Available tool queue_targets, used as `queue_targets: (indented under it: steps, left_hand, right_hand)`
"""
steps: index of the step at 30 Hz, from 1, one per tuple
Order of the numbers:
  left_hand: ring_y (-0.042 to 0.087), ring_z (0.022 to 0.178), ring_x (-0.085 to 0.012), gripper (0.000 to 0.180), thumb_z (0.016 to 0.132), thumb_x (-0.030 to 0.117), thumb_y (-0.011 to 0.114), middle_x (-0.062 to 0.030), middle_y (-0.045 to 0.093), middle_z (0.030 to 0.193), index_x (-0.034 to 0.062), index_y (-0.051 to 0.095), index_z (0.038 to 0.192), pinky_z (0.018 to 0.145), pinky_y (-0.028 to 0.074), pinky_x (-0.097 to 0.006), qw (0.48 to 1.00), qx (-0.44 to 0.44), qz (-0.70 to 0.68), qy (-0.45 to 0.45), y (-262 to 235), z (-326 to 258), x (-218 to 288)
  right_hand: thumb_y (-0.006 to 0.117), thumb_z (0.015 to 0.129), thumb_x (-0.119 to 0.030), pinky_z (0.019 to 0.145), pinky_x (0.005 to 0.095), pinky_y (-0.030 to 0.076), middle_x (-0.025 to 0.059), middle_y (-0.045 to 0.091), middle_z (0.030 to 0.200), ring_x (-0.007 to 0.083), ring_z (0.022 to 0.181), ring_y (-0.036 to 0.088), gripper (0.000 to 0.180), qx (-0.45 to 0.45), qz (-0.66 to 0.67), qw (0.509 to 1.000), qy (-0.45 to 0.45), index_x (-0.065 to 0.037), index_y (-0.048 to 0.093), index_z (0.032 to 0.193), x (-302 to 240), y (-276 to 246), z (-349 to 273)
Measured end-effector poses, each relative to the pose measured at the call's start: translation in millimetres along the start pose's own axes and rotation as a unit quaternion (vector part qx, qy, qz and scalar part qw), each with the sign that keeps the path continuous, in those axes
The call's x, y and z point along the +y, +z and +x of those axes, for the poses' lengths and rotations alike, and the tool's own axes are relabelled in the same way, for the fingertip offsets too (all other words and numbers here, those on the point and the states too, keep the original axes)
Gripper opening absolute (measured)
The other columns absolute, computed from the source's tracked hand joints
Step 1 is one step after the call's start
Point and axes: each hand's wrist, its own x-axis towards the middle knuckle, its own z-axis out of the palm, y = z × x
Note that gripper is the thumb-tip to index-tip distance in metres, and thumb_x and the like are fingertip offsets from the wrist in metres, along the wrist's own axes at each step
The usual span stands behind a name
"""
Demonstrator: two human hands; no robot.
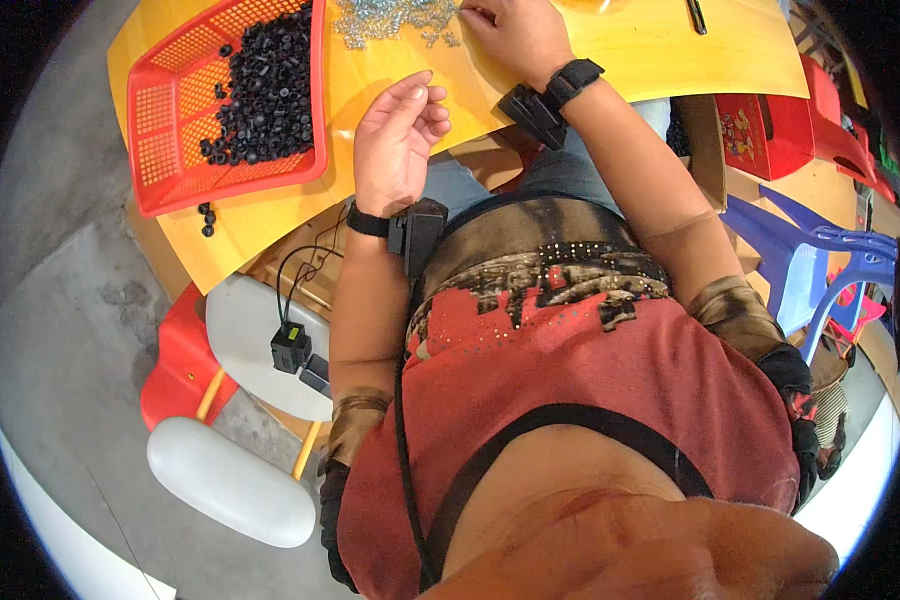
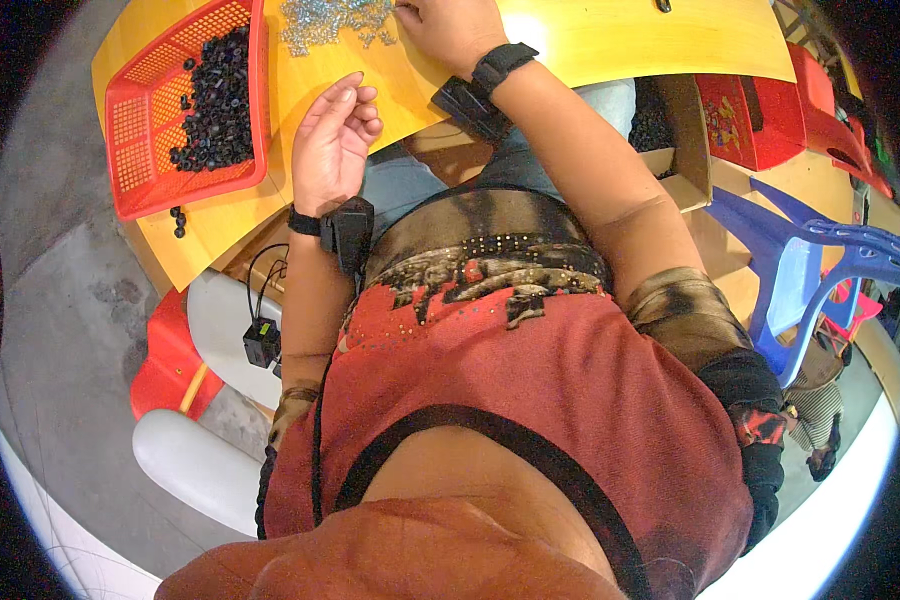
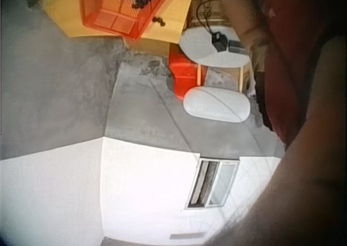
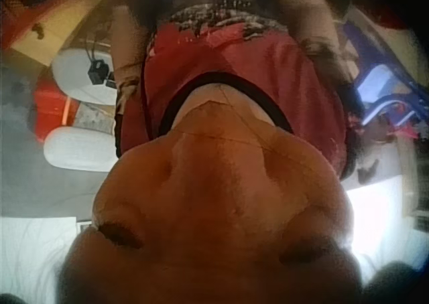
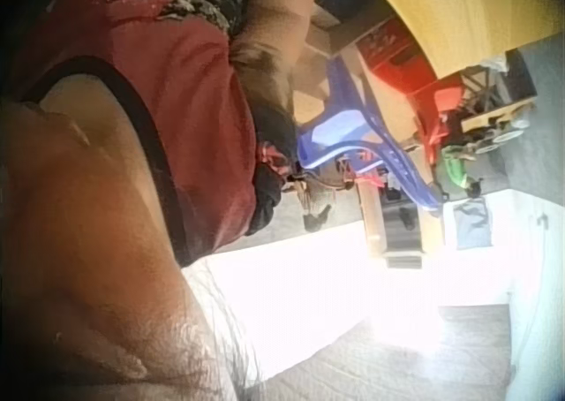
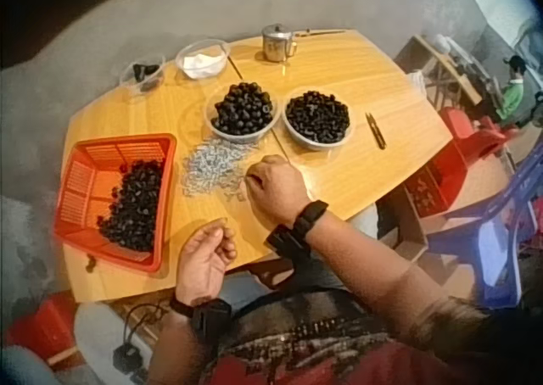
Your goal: The person repeatedly assembles small components by picking up black caps and metal pins from the table and inserting the pins into the caps by hand.
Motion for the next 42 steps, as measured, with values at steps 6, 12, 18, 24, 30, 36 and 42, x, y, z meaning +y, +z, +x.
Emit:
queue_targets:
  steps: [6, 12, 18, 24, 30, 36, 42]
  left_hand:
    - [0.059, 0.075, -0.0126, 0.022, 0.091, 0.009, 0.054, -0.0092, 0.064, 0.093, 0.0000, 0.058, 0.111, 0.069, 0.050, -0.027, 1.000, -0.005, 0.000, -0.003, -2, 0, 1]
    - [0.059, 0.075, -0.0127, 0.022, 0.091, 0.010, 0.054, -0.0086, 0.064, 0.092, 0.0006, 0.058, 0.111, 0.070, 0.050, -0.026, 1.000, -0.004, 0.011, -0.004, -2, 1, 0]
    - [0.059, 0.075, -0.0127, 0.021, 0.092, 0.010, 0.055, -0.0079, 0.063, 0.091, 0.0011, 0.057, 0.110, 0.070, 0.050, -0.026, 1.000, -0.007, 0.012, -0.003, -2, 1, 0]
    - [0.059, 0.075, -0.0129, 0.021, 0.091, 0.009, 0.055, -0.0078, 0.063, 0.091, 0.0009, 0.057, 0.110, 0.070, 0.050, -0.026, 1.000, -0.006, 0.012, -0.002, -2, 1, 2]
    - [0.059, 0.075, -0.0130, 0.021, 0.091, 0.009, 0.055, -0.0079, 0.063, 0.092, 0.0007, 0.057, 0.110, 0.070, 0.051, -0.026, 1.000, -0.005, 0.013, 0.000, -2, 1, 0]
    - [0.059, 0.075, -0.0131, 0.022, 0.091, 0.008, 0.055, -0.0079, 0.063, 0.092, 0.0006, 0.057, 0.111, 0.070, 0.051, -0.026, 1.000, -0.003, 0.013, -0.001, -3, 1, 1]
    - [0.059, 0.075, -0.0129, 0.022, 0.091, 0.008, 0.055, -0.0087, 0.063, 0.092, -0.0002, 0.058, 0.110, 0.069, 0.050, -0.026, 1.000, 0.004, 0.020, 0.006, -2, 1, 0]
  right_hand:
    - [0.060, 0.077, -0.016, 0.064, 0.0415, 0.047, 0.0163, 0.057, 0.070, 0.0341, 0.071, 0.057, 0.013, -0.025, -0.019, 0.999, 0.014, -0.004, 0.065, 0.074, 3, -2, -5]
    - [0.062, 0.076, -0.014, 0.063, 0.0406, 0.047, 0.0146, 0.057, 0.071, 0.0332, 0.070, 0.057, 0.009, 0.019, 0.041, 0.998, -0.040, -0.005, 0.065, 0.077, -6, -5, -2]
    - [0.063, 0.077, -0.014, 0.063, 0.0404, 0.047, 0.0140, 0.057, 0.071, 0.0330, 0.070, 0.057, 0.010, 0.001, 0.020, 0.999, -0.029, -0.006, 0.066, 0.080, 2, -7, -10]
    - [0.062, 0.078, -0.014, 0.065, 0.0401, 0.047, 0.0149, 0.058, 0.072, 0.0330, 0.072, 0.056, 0.010, 0.016, 0.046, 0.999, -0.011, -0.004, 0.065, 0.079, 1, -14, -16]
    - [0.061, 0.078, -0.015, 0.066, 0.0398, 0.046, 0.0156, 0.058, 0.072, 0.0332, 0.074, 0.057, 0.013, 0.003, 0.031, 0.999, -0.024, -0.003, 0.065, 0.079, 6, -14, -14]
    - [0.063, 0.077, -0.015, 0.066, 0.0401, 0.047, 0.0164, 0.059, 0.073, 0.0338, 0.072, 0.057, 0.014, 0.010, 0.036, 0.999, 0.011, -0.002, 0.065, 0.077, 9, -25, -15]
    - [0.063, 0.077, -0.015, 0.064, 0.0404, 0.047, 0.0166, 0.058, 0.071, 0.0343, 0.069, 0.056, 0.015, 0.034, 0.068, 0.997, 0.001, 0.000, 0.065, 0.078, 10, -27, -9]
